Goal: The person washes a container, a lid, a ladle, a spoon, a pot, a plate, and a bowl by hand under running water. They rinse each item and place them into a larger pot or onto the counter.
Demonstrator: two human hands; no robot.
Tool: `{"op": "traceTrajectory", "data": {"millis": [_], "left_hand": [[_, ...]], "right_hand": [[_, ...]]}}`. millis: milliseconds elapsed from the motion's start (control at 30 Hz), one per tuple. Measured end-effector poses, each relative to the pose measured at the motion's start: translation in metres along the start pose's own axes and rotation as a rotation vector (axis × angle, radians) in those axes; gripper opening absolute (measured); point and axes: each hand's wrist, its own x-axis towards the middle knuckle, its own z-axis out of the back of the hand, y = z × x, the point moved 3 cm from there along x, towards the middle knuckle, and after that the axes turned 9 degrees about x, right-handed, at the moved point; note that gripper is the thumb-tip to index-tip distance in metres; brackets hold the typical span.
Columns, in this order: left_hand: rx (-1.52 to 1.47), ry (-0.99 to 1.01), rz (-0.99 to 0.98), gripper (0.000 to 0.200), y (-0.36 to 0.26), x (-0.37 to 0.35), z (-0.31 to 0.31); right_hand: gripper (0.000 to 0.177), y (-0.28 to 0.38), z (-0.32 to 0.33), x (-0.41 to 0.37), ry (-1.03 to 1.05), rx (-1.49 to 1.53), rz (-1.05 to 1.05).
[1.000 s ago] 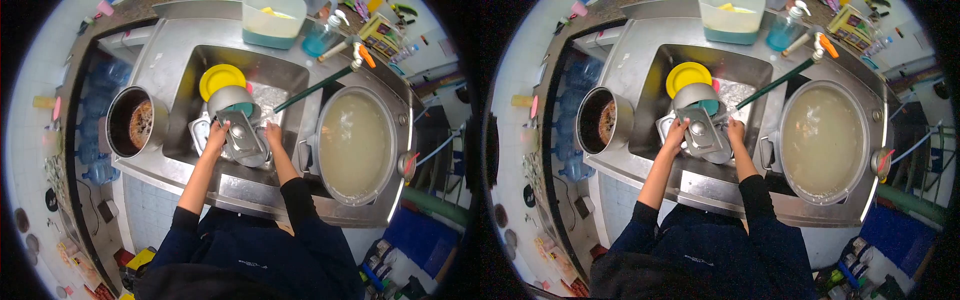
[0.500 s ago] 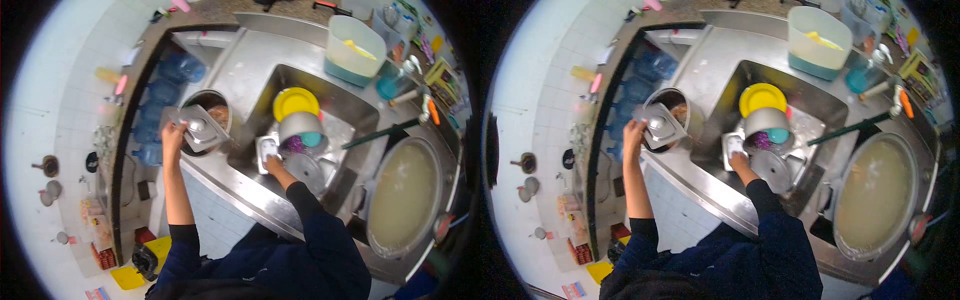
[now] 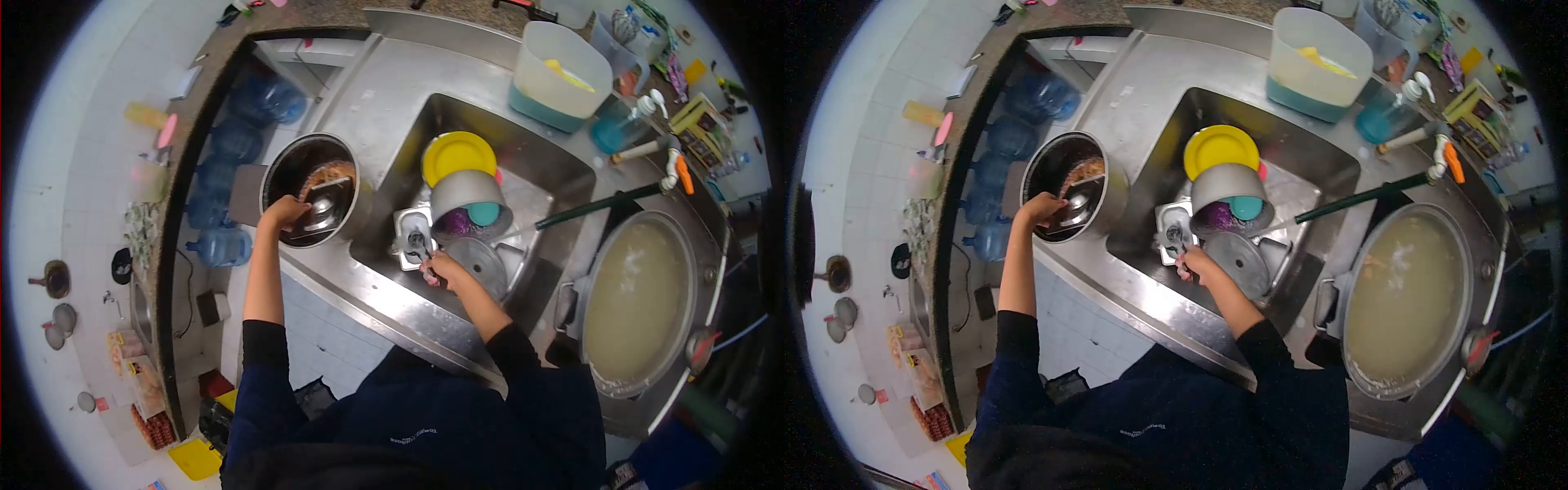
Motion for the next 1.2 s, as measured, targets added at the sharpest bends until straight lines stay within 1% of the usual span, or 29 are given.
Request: {"op": "traceTrajectory", "data": {"millis": [33, 67, 100, 133, 200, 267, 300, 333, 367, 400, 433, 467, 533, 567, 600, 633, 667, 733, 767, 800, 833, 867, 933, 1000, 1033, 1067, 1100, 1133, 1200], "left_hand": [[0.194, -0.072, 0.136, 0.040, -0.024, -0.024, 0.003], [0.195, -0.058, 0.115, 0.040, -0.032, -0.033, -0.004], [0.316, -0.462, -0.001, 0.038, -0.042, -0.045, -0.003], [0.421, -0.873, -0.125, 0.036, -0.055, -0.061, -0.001], [-0.131, -1.071, -0.374, 0.027, -0.125, -0.124, -0.010], [-0.366, -0.693, -0.625, 0.022, -0.172, -0.127, -0.079], [-0.281, -0.447, -0.787, 0.025, -0.194, -0.126, -0.115], [-0.538, 0.206, -0.638, 0.033, -0.217, -0.120, -0.160], [-0.479, 0.416, -0.574, 0.043, -0.230, -0.093, -0.212], [-0.518, 0.510, -0.547, 0.052, -0.244, -0.072, -0.252], [-0.662, 0.600, -0.405, 0.051, -0.257, -0.057, -0.280], [-0.652, 0.616, -0.418, 0.051, -0.268, -0.044, -0.294], [-0.827, 0.933, -0.248, 0.052, -0.286, -0.023, -0.327], [-0.809, 1.048, -0.276, 0.042, -0.289, 0.006, -0.353], [-0.796, 1.059, -0.281, 0.042, -0.298, 0.003, -0.358], [-0.913, 1.006, -0.248, 0.037, -0.307, 0.001, -0.363], [-1.028, 0.950, -0.205, 0.032, -0.312, 0.001, -0.368], [-1.021, 0.954, -0.137, 0.026, -0.312, 0.004, -0.364], [-0.937, 0.877, -0.164, 0.026, -0.307, 0.002, -0.358], [-0.851, 0.799, -0.185, 0.025, -0.302, -0.005, -0.349], [-0.798, 0.782, -0.136, 0.023, -0.300, -0.015, -0.337], [-0.792, 0.776, -0.130, 0.023, -0.295, -0.006, -0.337], [-0.727, 1.158, -0.190, 0.025, -0.278, 0.009, -0.345], [-0.789, 1.106, -0.167, 0.027, -0.283, -0.002, -0.340], [-0.917, 1.115, -0.147, 0.027, -0.286, -0.003, -0.342], [-1.048, 1.123, -0.126, 0.028, -0.288, -0.004, -0.342], [-1.190, 1.212, -0.125, 0.028, -0.292, -0.005, -0.344], [-1.198, 1.218, -0.125, 0.028, -0.296, -0.006, -0.348], [-1.424, 1.011, 0.024, 0.025, -0.303, -0.004, -0.357]], "right_hand": [[0.003, 0.001, 0.006, -0.018, -0.003, 0.083, 0.051], [0.004, 0.000, 0.010, -0.037, -0.004, 0.167, 0.106], [0.004, 0.001, 0.011, -0.058, -0.026, 0.174, 0.117], [0.004, 0.006, 0.013, -0.077, -0.083, 0.269, 0.195], [0.006, 0.011, 0.020, -0.098, -0.160, 0.374, 0.294], [0.010, 0.016, 0.031, -0.114, -0.294, 0.521, 0.556], [0.012, 0.013, 0.048, -0.107, -0.298, 0.566, 0.630], [0.012, 0.013, 0.063, -0.102, -0.317, 0.569, 0.643], [0.014, 0.015, 0.075, -0.097, -0.277, 0.711, 0.593], [0.016, 0.017, 0.087, -0.091, -0.232, 0.851, 0.543], [0.020, 0.019, 0.097, -0.083, -0.218, 0.867, 0.495], [0.020, 0.021, 0.102, -0.079, -0.230, 0.874, 0.512], [0.020, 0.023, 0.107, -0.070, -0.259, 0.787, 0.504], [0.020, 0.021, 0.110, -0.066, -0.270, 0.795, 0.515], [0.022, 0.021, 0.110, -0.064, -0.287, 0.700, 0.544], [0.024, 0.023, 0.114, -0.063, -0.304, 0.604, 0.573], [0.024, 0.025, 0.122, -0.065, -0.314, 0.614, 0.579], [0.025, 0.020, 0.142, -0.071, -0.603, 0.246, 0.409], [0.022, 0.027, 0.163, -0.066, -0.664, -0.030, 0.661], [0.018, 0.041, 0.165, -0.077, -0.902, -0.169, 0.655], [0.013, 0.054, 0.172, -0.074, -0.852, -0.003, 0.667], [0.017, 0.057, 0.189, -0.053, -0.595, 0.270, 0.787], [0.039, 0.087, 0.171, -0.049, -0.414, 0.431, 0.905], [0.037, 0.101, 0.156, -0.059, -0.507, 0.551, 0.949], [0.037, 0.103, 0.151, -0.066, -0.509, 0.551, 0.943], [0.033, 0.103, 0.149, -0.079, -0.666, 0.480, 0.942], [0.029, 0.099, 0.154, -0.085, -0.822, 0.402, 0.937], [0.029, 0.094, 0.156, -0.088, -0.826, 0.393, 0.935], [0.028, 0.084, 0.152, -0.097, -0.809, 0.189, 0.909]]}}
